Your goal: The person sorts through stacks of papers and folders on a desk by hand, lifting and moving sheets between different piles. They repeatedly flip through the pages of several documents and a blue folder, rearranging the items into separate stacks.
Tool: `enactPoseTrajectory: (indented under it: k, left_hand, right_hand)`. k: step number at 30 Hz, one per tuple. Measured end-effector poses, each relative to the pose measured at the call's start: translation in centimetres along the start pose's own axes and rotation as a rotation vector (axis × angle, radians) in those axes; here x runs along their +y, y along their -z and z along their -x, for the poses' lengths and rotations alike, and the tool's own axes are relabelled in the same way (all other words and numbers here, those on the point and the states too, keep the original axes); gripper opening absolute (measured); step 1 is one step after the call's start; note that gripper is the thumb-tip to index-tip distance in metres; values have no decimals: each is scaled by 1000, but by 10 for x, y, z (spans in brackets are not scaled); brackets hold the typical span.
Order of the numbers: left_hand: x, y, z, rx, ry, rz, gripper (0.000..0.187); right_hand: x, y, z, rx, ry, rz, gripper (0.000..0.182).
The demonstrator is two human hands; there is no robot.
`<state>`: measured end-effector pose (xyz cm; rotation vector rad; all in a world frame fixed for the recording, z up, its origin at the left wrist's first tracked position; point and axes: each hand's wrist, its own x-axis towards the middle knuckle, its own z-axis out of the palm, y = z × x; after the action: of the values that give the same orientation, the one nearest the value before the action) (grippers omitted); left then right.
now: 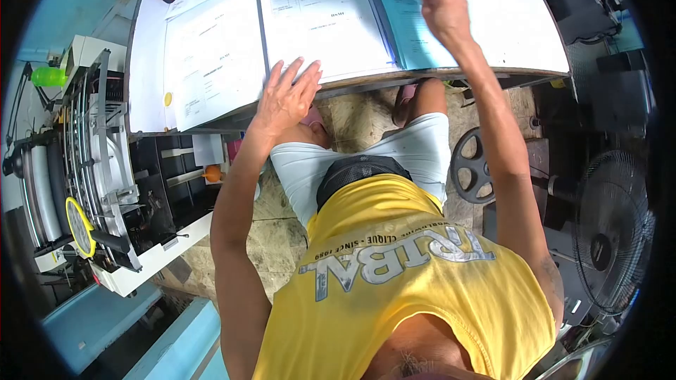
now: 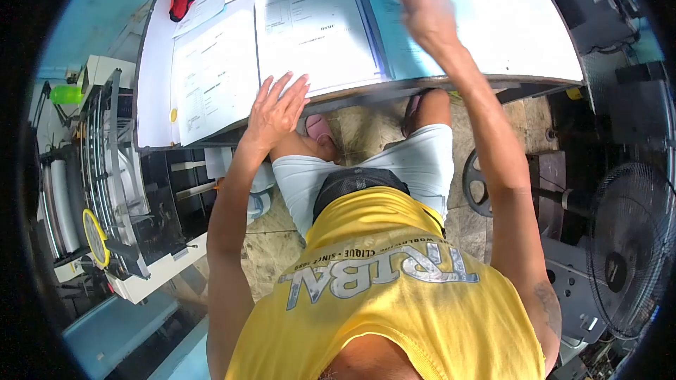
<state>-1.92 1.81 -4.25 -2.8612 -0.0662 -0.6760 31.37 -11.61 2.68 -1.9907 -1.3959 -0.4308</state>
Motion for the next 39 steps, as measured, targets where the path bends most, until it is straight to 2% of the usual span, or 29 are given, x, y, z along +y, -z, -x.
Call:
enactPoseTrajectory:
  k: [2,5,7,10,15,19,21,23,25,26,27,30,33,35,39]
  left_hand:
    - [4,-6,6,72,4,-10,27]
    - [8,-3,3,157,13,-11,15]
    - [9,-4,0,199,52,-1,11]
    - [12,-4,-1,230,139,9,10]
    - [11,13,-18,303,138,-123,12]
    - [45,22,-35,488,145,-173,15]
    - [78,18,-45,456,19,-80,16]
    - [105,9,-68,298,-112,71,22]
    - [119,-1,-101,164,-123,136,36]
    - [124,-12,-113,74,-84,158,51]
    - [127,-21,-125,49,-58,152,53]
    - [127,-47,-147,-15,6,104,61]
    - [130,-61,-146,-31,-24,94,63]
    - [131,-62,-145,28,-18,71,56]
    - [133,-81,-144,95,-19,115,42]
  right_hand:
    - [-27,-21,1,42,186,-2,42]
    - [-70,-35,18,-220,341,28,42]
    - [-84,-38,38,-356,499,93,28]
    - [-96,-22,49,-519,480,130,36]
    - [-103,-14,50,-426,539,92,31]
    - [-94,-34,40,-422,545,229,22]
    - [-94,-25,19,-346,690,325,18]
    - [-92,-13,-4,-238,825,389,12]
    - [-75,-3,-27,-50,981,339,11]
    - [-64,9,-33,-45,1015,373,11]
    - [-54,24,-36,-97,990,322,14]
    - [-10,57,-32,-72,941,276,28]
    - [16,86,-20,-26,948,350,33]
    - [17,103,-12,26,1003,415,32]
    - [55,102,8,-91,994,524,33]
